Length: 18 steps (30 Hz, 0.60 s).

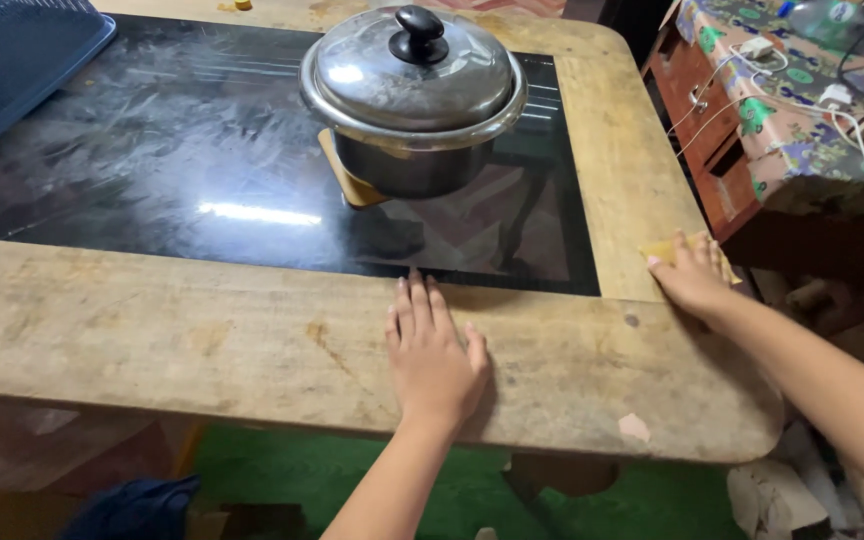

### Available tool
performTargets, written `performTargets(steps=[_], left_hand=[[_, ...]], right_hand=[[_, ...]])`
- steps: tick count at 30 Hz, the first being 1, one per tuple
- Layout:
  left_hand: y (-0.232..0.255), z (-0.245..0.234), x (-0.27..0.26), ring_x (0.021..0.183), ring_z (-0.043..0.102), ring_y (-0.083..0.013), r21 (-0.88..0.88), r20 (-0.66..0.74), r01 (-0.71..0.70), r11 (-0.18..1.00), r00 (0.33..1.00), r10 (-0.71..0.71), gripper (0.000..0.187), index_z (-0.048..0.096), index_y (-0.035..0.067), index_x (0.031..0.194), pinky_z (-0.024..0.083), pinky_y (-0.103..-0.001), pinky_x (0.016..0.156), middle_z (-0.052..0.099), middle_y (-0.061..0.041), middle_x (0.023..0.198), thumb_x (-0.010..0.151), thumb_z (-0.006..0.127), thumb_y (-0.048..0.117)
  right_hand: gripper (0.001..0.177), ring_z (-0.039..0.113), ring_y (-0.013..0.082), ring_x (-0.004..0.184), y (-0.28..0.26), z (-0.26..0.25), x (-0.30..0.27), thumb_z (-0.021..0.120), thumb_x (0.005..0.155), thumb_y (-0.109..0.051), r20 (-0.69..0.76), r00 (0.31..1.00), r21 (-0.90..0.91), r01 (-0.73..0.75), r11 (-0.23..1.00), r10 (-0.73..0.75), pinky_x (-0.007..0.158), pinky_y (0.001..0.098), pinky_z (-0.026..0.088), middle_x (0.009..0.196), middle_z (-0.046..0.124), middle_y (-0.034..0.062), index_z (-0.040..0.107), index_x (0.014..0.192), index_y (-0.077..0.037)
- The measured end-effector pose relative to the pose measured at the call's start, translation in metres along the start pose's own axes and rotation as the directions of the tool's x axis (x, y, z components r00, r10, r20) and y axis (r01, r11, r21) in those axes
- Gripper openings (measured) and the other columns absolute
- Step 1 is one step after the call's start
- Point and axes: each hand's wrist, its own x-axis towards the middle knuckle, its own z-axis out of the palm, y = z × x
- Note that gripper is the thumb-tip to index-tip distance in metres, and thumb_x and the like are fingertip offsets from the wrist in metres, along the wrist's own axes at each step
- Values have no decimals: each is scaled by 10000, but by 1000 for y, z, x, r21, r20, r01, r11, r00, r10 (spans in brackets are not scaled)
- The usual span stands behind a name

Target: Sanding the wooden edge of a table using a piece of sandpaper.

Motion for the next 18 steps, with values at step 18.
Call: performTargets(steps=[18], left_hand=[[-114,-116,-4,1552,177,-344,-40,458,-419,907,799,389,1315,224,303,1602,186,-530,1177,209,-52,1693,511,949,420]], right_hand=[[619,333,238,1526,-166,-65,-318,610,895,-131,-35,802,437,549,712,-597,1224,426,236,1603,434,75,467,1496,-109]])
